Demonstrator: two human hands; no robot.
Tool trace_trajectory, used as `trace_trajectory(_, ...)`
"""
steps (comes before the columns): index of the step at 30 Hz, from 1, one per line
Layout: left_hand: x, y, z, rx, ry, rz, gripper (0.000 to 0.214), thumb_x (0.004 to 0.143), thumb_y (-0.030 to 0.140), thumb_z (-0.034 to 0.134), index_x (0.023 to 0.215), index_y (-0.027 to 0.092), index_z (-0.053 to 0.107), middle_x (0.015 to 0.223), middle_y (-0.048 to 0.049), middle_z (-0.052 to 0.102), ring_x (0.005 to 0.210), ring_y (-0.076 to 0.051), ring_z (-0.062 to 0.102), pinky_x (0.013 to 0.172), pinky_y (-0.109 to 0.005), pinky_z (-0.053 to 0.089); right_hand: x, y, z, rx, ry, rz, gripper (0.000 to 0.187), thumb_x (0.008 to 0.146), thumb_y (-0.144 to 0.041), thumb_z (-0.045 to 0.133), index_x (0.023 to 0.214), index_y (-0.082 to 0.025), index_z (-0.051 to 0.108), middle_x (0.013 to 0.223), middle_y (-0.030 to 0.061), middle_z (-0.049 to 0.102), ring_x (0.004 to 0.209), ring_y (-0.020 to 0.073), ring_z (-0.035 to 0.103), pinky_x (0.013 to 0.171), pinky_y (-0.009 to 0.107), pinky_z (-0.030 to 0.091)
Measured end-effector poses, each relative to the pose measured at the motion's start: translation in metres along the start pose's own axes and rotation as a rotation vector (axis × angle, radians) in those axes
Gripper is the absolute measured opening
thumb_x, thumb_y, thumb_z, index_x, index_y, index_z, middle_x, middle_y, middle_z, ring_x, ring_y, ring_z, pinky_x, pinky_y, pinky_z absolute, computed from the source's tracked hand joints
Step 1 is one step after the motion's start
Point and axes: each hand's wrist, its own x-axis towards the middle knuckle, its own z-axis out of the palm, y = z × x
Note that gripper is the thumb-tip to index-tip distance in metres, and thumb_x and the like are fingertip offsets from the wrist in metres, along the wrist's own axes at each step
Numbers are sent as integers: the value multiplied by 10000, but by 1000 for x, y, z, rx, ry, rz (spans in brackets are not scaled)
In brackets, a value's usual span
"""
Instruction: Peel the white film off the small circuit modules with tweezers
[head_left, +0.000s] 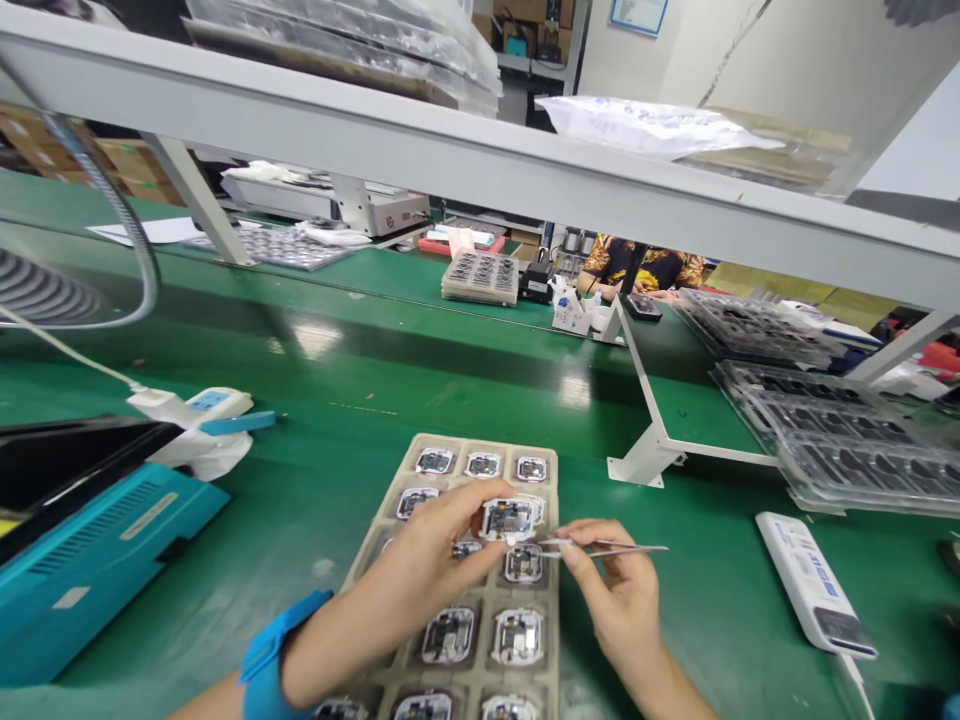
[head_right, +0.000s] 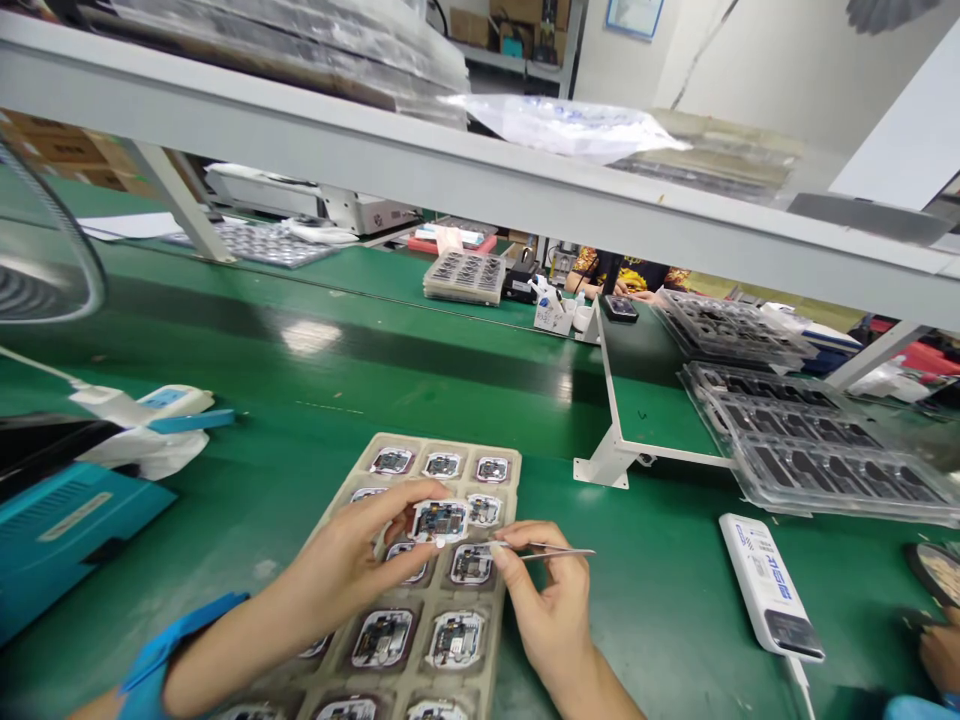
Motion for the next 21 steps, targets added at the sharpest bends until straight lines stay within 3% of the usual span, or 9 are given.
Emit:
trace_trajectory(8,-4,-11,1,83,45,76,331,846,199,665,1168,258,618,1042,-34,743,635,-164,584,640,-287,510,1,2,0,-5,-8,4,73,859,-155,718,880,-225,712,859,42,774,836,190,750,765,288,601)
trace_trajectory(12,-3,-15,0,104,93,130,347,852,202,695,1181,254,599,929,-2,736,610,-149,578,607,-260,511,1,4,-1,-5,-14,7,93,858,-148,720,889,-234,711,867,28,776,840,177,750,771,267,598)
trace_trajectory(21,5,-17,-2,-2,62,105,396,851,544,703,1113,251,650,824,17,752,584,-149,574,537,-240,476,3,7,-1,-10,-2,22,90,853,-151,728,886,-234,716,864,28,775,834,176,750,760,253,599)
